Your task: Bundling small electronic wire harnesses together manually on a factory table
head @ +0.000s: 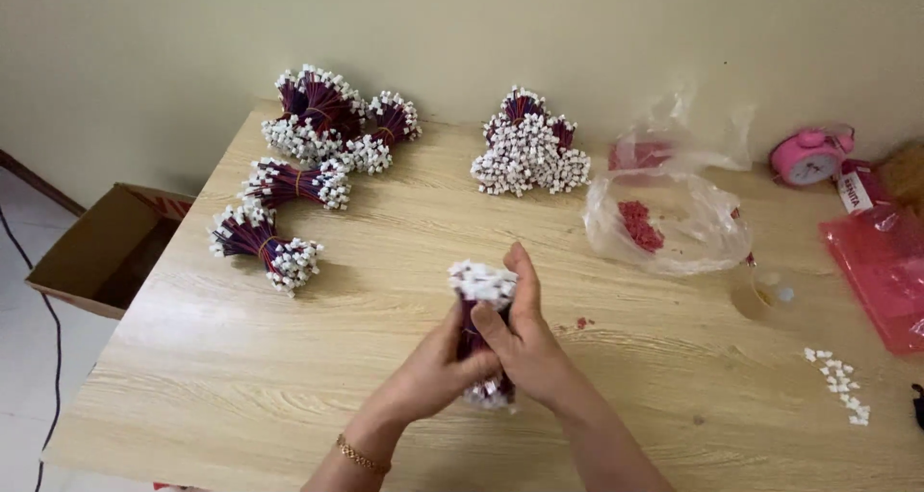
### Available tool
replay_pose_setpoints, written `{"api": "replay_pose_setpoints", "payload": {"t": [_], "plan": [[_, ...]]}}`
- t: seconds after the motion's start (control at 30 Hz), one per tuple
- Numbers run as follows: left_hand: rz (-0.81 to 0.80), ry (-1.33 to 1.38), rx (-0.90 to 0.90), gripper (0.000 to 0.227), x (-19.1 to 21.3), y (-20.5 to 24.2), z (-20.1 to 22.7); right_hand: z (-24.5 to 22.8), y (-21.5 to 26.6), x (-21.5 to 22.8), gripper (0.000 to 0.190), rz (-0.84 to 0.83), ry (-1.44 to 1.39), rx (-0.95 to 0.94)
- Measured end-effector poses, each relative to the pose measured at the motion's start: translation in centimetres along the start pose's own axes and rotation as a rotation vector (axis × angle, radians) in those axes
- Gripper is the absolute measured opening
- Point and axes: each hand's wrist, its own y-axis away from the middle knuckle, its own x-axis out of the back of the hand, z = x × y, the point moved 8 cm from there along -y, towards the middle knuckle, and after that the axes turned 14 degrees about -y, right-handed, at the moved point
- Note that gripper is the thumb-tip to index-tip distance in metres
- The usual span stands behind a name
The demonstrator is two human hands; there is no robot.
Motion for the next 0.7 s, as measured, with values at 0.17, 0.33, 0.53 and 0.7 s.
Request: {"api": "replay_pose_setpoints", "payload": {"t": [0.17, 0.33, 0.53, 0.7], "plan": [[0.424, 0.647, 0.100, 0.036, 4.6, -3.7, -9.8, -2.0, -0.7, 0.4, 0.100, -0.097, 0.154, -0.056], [0.565, 0.831, 0.172, 0.033, 7.3, -5.1, -9.1, 2.2, -3.7, -1.6, 0.108, -0.169, 0.360, -0.236], [0.614, 0.403, -0.044, 0.065, 12.4, -3.5, -5.2, 0.6, -11.0, -1.1, 0.073, -0.060, -0.078, 0.070], [0.857, -0.935, -0.023, 0.060, 14.2, -2.4, -14.2, -5.1, -20.2, 0.2, 0.059, 0.249, 0.287, 0.016]]}}
